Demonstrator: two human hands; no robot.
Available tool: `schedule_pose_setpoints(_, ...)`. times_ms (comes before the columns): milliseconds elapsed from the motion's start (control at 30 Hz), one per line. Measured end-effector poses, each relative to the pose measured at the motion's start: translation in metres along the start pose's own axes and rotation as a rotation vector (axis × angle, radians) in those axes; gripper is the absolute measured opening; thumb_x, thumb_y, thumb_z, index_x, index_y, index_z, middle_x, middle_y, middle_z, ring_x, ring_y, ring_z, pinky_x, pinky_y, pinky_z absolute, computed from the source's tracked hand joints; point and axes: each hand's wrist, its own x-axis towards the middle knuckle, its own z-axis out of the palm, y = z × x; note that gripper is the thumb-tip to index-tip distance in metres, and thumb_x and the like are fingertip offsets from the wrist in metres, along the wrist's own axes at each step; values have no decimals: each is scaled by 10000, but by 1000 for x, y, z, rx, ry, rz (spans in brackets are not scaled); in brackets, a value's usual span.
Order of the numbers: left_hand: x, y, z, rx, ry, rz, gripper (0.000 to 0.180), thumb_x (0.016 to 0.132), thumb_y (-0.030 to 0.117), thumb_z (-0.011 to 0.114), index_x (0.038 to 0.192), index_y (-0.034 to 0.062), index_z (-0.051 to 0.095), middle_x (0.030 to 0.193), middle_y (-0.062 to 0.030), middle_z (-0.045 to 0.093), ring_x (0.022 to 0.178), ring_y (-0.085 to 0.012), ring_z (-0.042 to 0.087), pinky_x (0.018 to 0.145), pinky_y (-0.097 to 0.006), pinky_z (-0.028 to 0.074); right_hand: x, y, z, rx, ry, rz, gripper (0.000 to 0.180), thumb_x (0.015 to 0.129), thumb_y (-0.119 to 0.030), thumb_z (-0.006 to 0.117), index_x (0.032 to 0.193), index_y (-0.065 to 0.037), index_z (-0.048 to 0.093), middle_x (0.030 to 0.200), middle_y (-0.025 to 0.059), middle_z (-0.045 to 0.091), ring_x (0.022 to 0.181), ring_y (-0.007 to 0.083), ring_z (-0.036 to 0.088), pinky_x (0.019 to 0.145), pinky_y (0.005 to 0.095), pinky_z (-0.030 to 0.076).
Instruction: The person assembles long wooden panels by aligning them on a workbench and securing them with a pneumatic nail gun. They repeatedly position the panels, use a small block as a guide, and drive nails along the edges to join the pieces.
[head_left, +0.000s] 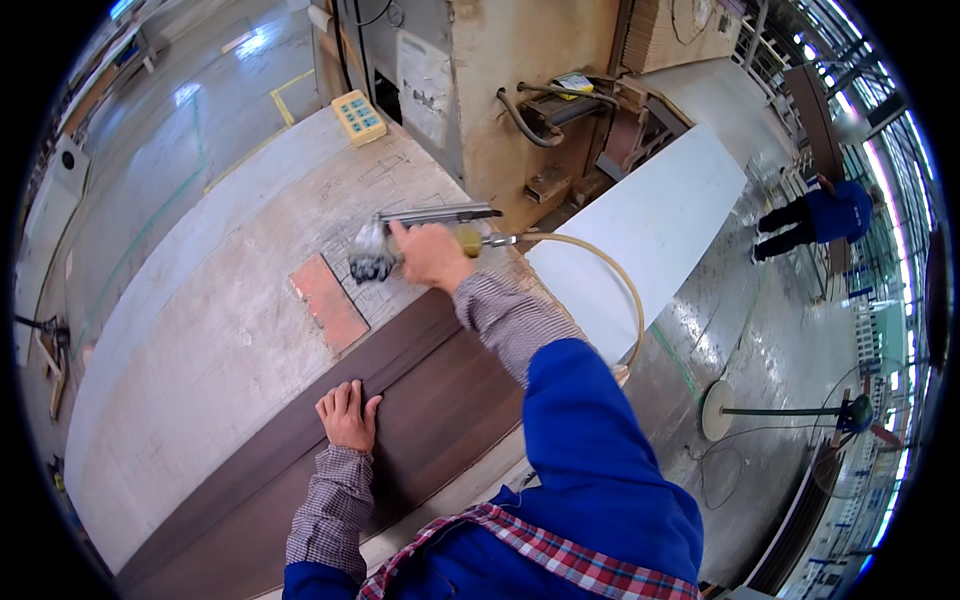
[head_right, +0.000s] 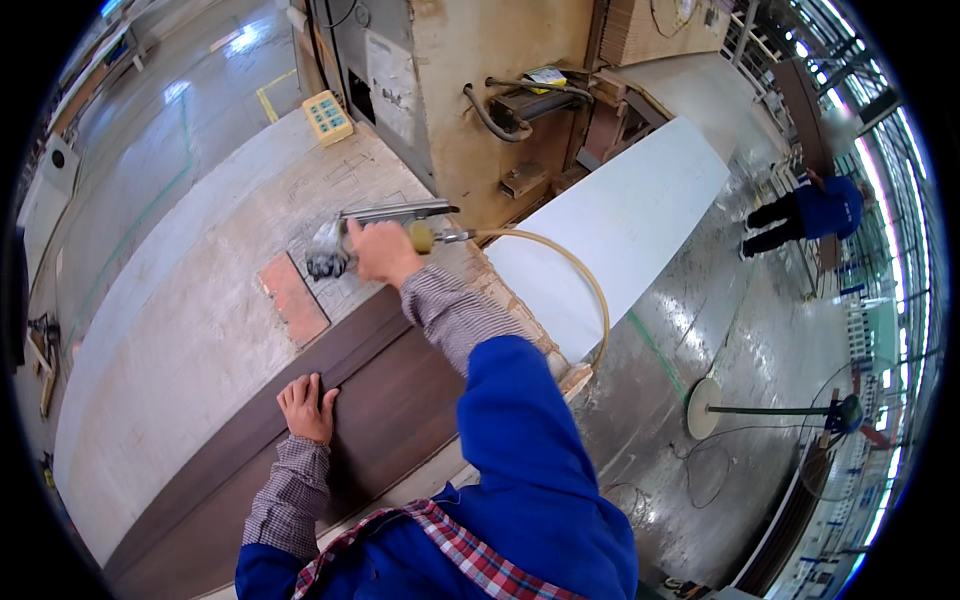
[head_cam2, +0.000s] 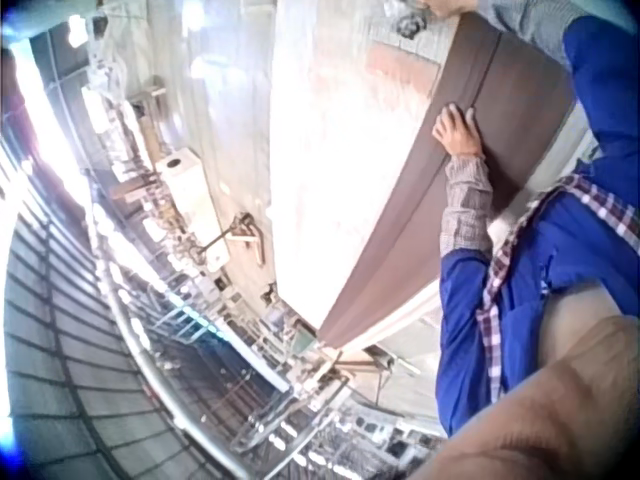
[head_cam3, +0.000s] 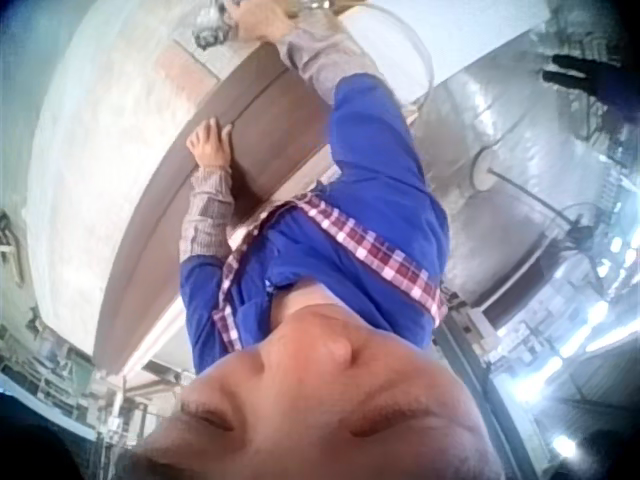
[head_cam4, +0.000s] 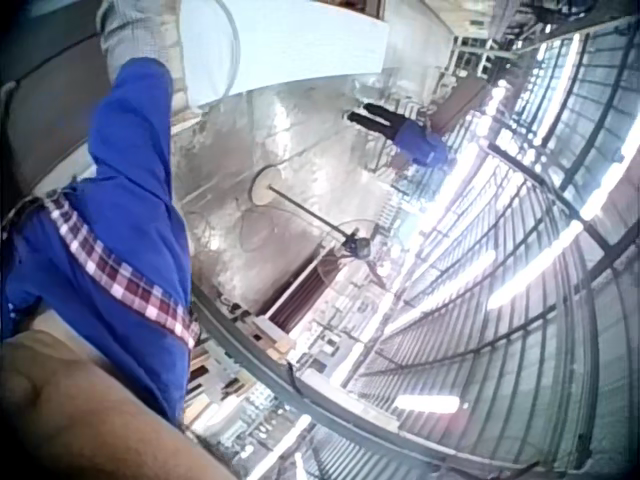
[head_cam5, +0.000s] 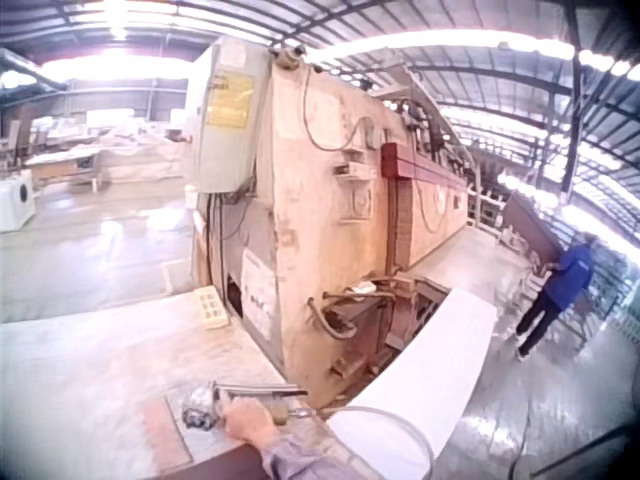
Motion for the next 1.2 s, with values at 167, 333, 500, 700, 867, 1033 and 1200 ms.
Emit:
schedule_pose_setpoints(167,0,1,1,-3,24,-7,404,746,276,671,1041,21,566,1003,-78,527,933,-254,498,825,-386,362,-41,21,-96,185,-85,230,345,645,-278,600,923,-77,629,784,184,628,760,341,612,675,419,494)
schedule_pose_setpoints(333,2,2,0,-12,21,-8,394,754,259,669,1041,11,562,1004,-85,520,939,-260,494,825,-386,367,-108,39,-134,296,-149,496,382,629,-295,671,873,-4,638,741,216,616,692,333,616,650,373,487)
schedule_pose_setpoints(500,2,2,-1,-21,22,1,384,764,248,661,1041,3,556,1001,-92,513,948,-264,490,824,-385,369,-147,44,-122,393,-190,557,406,626,-321,663,767,57,623,697,240,604,666,364,606,638,381,484)
schedule_pose_setpoints(700,4,2,2,-45,44,8,387,758,246,666,1030,-7,557,996,-93,518,932,-268,498,810,-381,379,-154,47,-112,491,-185,567,400,621,-288,672,769,79,617,686,243,601,646,349,610,631,376,481)
schedule_pose_setpoints(867,5,4,0,-81,50,1,385,754,245,665,1026,-6,558,988,-93,521,925,-269,501,800,-381,384,-147,47,-107,441,-218,609,414,619,-286,677,771,93,614,702,249,608,651,348,614,637,372,487)
schedule_pose_setpoints(1033,5,4,0,-79,58,7,381,757,247,660,1026,-3,557,983,-90,520,922,-265,499,800,-375,383,-146,50,-102,435,-253,598,407,623,-279,676,766,98,617,713,251,614,663,341,622,633,371,492)
schedule_pose_setpoints(1200,2,4,-1,-70,50,-3,374,764,262,649,1023,8,558,973,-85,518,915,-258,497,800,-371,380,-142,50,-102,421,-275,575,409,626,-269,670,743,117,604,711,260,610,674,345,622,641,372,495)
